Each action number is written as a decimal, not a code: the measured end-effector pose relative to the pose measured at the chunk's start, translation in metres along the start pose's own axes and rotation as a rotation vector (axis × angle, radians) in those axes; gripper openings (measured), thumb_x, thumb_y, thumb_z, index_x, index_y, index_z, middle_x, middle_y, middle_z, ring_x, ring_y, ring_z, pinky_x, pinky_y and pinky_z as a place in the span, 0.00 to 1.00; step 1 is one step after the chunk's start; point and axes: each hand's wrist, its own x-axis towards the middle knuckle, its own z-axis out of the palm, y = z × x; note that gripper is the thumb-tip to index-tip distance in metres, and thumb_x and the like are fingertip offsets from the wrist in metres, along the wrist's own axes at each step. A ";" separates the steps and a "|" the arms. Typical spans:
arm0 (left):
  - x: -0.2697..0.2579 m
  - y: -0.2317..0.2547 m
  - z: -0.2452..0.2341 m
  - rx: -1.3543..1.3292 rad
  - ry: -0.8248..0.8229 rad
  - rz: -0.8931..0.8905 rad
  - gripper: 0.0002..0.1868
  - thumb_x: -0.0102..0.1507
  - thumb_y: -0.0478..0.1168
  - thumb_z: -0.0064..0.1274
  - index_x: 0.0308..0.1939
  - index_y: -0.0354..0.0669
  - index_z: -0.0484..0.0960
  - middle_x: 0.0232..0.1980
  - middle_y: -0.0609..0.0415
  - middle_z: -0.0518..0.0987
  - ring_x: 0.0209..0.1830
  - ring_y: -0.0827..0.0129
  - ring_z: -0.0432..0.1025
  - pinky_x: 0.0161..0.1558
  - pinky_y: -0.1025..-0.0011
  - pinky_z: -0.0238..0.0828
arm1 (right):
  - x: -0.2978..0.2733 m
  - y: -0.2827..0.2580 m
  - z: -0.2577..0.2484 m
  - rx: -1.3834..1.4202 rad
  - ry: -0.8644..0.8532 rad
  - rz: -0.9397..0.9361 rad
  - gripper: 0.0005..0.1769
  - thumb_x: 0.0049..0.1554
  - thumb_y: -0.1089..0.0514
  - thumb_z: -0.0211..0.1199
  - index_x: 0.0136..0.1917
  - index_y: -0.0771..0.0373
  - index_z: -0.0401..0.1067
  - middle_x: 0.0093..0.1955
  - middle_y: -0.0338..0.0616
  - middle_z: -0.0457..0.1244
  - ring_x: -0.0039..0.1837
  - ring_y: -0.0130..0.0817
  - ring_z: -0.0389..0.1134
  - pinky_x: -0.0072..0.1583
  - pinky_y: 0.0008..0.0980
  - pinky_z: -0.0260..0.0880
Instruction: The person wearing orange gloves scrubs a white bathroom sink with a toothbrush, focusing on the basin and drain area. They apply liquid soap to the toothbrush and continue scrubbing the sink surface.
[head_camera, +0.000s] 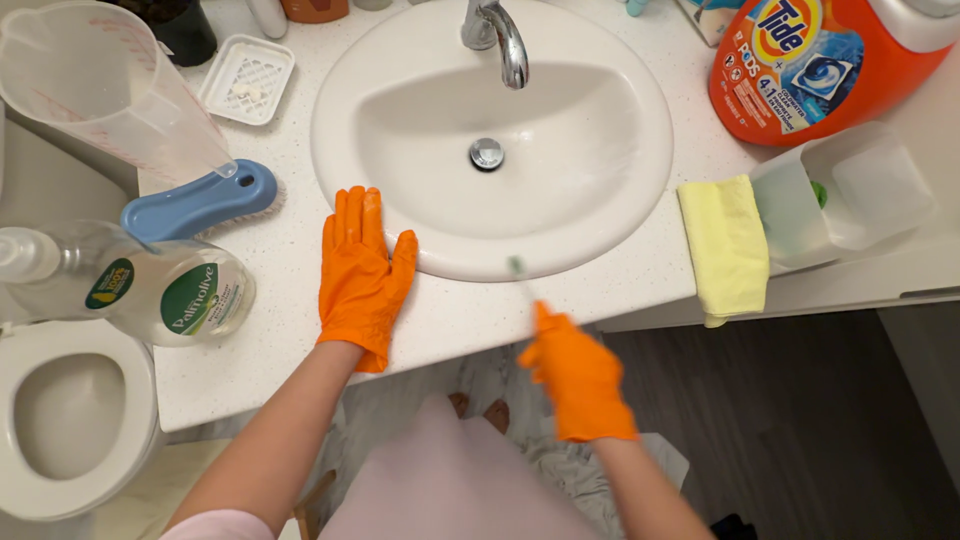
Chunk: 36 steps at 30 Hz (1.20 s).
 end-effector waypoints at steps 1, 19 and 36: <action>0.002 -0.001 -0.001 -0.005 -0.001 0.003 0.37 0.68 0.52 0.46 0.75 0.32 0.60 0.79 0.37 0.57 0.81 0.46 0.45 0.78 0.53 0.37 | 0.001 -0.004 -0.008 0.248 0.031 0.112 0.20 0.61 0.36 0.55 0.49 0.54 0.72 0.32 0.42 0.66 0.31 0.31 0.58 0.35 0.34 0.56; -0.003 -0.006 0.000 -0.045 0.043 0.029 0.34 0.70 0.49 0.44 0.75 0.33 0.61 0.78 0.36 0.59 0.81 0.44 0.49 0.78 0.51 0.39 | 0.012 -0.021 0.062 -0.896 -0.179 -0.283 0.27 0.70 0.39 0.41 0.58 0.60 0.73 0.44 0.49 0.73 0.50 0.51 0.72 0.56 0.45 0.69; 0.000 -0.006 0.003 0.009 -0.014 0.046 0.36 0.69 0.50 0.41 0.76 0.30 0.59 0.78 0.35 0.58 0.81 0.47 0.45 0.78 0.51 0.34 | 0.084 -0.019 -0.106 -0.856 0.077 -0.340 0.18 0.57 0.43 0.58 0.47 0.60 0.73 0.34 0.41 0.68 0.38 0.38 0.70 0.42 0.34 0.69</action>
